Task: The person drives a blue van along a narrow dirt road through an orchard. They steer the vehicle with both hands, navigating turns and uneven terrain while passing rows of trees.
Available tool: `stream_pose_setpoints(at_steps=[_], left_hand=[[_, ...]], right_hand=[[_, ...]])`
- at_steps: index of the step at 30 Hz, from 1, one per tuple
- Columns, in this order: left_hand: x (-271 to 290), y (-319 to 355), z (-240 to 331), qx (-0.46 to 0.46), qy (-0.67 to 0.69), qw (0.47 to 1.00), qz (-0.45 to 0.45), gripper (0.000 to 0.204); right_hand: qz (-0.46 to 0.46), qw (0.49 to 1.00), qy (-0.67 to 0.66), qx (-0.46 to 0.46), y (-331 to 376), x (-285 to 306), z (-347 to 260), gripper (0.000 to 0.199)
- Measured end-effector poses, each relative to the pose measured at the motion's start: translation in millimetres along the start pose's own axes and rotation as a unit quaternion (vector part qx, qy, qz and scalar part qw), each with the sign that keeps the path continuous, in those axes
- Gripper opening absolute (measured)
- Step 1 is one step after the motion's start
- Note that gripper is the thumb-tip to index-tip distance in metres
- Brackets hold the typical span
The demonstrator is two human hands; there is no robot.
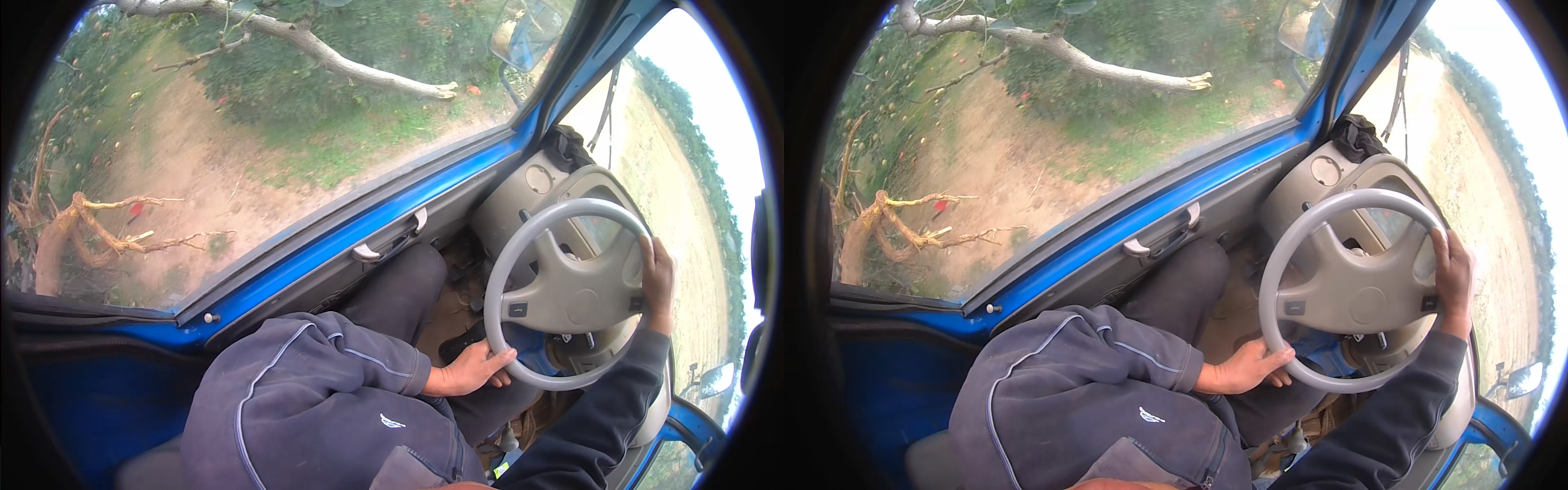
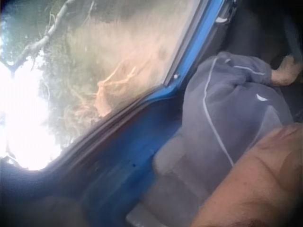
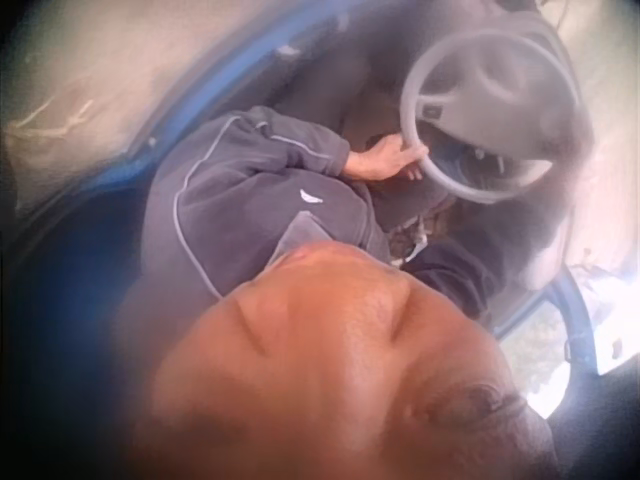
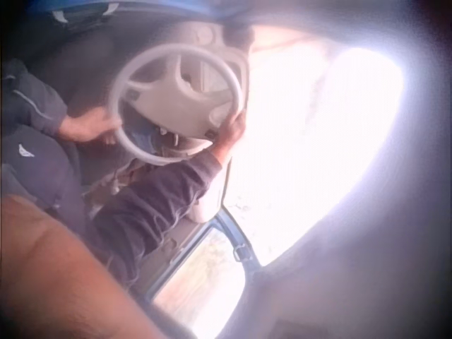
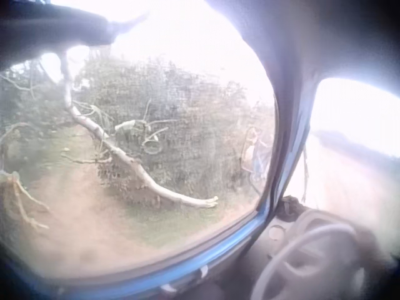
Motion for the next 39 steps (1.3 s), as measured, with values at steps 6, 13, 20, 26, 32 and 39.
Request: stream_pose_setpoints(at_steps=[6, 13, 20, 26, 32, 39], left_hand=[[-10.0, -1.9, -0.7, 0.064, -0.010, 0.995, -0.079, 0.043], [34.0, -9.6, 9.0, -0.017, -0.093, 0.995, 0.021, 0.038], [73.5, -48.9, 71.8, -0.146, -0.123, 0.968, 0.160, 0.042], [59.9, -19.6, 51.8, -0.096, -0.293, 0.935, 0.175, 0.054], [22.9, -3.5, 9.9, 0.000, -0.199, 0.980, -0.007, 0.045], [59.1, -24.3, 64.2, -0.122, -0.174, 0.963, 0.167, 0.054]], right_hand=[[0.016, 0.985, 0.116, 0.123, 5.6, -0.3, -7.5, 0.027], [0.038, 0.998, -0.004, -0.058, 1.7, 0.5, -26.1, 0.072], [0.153, 0.939, -0.243, -0.189, 121.8, 12.4, 23.0, 0.052], [0.089, 0.971, -0.201, -0.095, 68.2, 15.7, -2.3, 0.060], [-0.058, 0.990, -0.105, -0.077, -8.4, -6.9, -20.4, 0.067], [0.118, 0.965, -0.193, -0.132, 85.8, 13.9, 14.4, 0.060]])
Point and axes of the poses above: each hand's wrist, its own y-axis away from the middle knuckle, its own x-axis out of the back of the hand, z = x × y, the point moved 6 cm from there along -y, towards the middle knuckle, and after that the axes turned 13 degrees about -y, right-handed, at the moved point
